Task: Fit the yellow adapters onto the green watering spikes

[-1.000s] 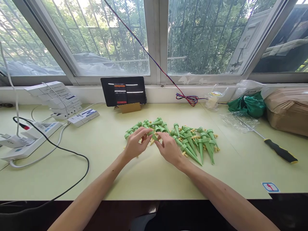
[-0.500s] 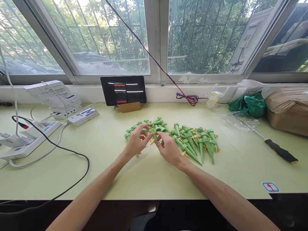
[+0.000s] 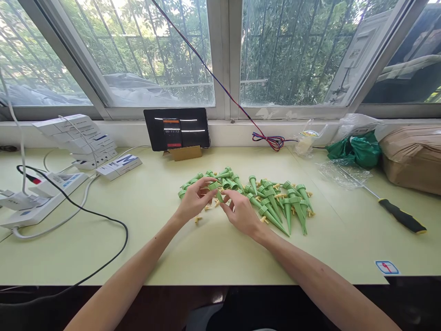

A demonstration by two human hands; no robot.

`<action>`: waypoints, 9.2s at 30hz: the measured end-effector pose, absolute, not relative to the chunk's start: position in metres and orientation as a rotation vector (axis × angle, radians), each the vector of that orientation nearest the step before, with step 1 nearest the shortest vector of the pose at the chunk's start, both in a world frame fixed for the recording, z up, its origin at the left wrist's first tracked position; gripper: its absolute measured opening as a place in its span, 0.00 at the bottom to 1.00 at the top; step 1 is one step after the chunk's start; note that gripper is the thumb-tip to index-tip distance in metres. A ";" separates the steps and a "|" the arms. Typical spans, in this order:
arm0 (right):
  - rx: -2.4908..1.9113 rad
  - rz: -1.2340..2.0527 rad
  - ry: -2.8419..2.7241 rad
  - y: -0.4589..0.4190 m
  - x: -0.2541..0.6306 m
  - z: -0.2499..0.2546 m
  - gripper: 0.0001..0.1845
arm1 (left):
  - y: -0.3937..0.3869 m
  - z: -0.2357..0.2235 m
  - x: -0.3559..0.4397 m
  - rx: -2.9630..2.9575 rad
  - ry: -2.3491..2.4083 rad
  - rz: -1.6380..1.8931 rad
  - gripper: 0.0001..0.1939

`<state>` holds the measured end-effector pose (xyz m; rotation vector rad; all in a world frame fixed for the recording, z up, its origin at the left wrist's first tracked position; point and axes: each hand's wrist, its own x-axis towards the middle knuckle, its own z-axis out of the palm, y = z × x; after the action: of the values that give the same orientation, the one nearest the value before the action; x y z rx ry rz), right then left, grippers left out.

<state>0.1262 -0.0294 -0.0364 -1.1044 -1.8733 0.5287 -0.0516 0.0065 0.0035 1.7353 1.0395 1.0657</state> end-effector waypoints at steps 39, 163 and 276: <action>-1.269 0.317 -2.332 -0.024 0.128 -0.033 0.07 | 0.017 -0.006 -0.055 1.536 1.052 1.194 0.20; -1.038 0.487 -1.665 -0.017 0.133 -0.036 0.06 | 0.007 -0.006 -0.046 1.672 0.997 0.901 0.27; -1.110 0.582 -1.864 -0.015 0.140 -0.039 0.15 | 0.006 -0.014 -0.046 1.728 0.994 0.883 0.22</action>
<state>0.1399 -0.0155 -0.0387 -1.1096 -1.8637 0.5822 -0.0460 0.0065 -0.0142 1.7281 0.9938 0.8833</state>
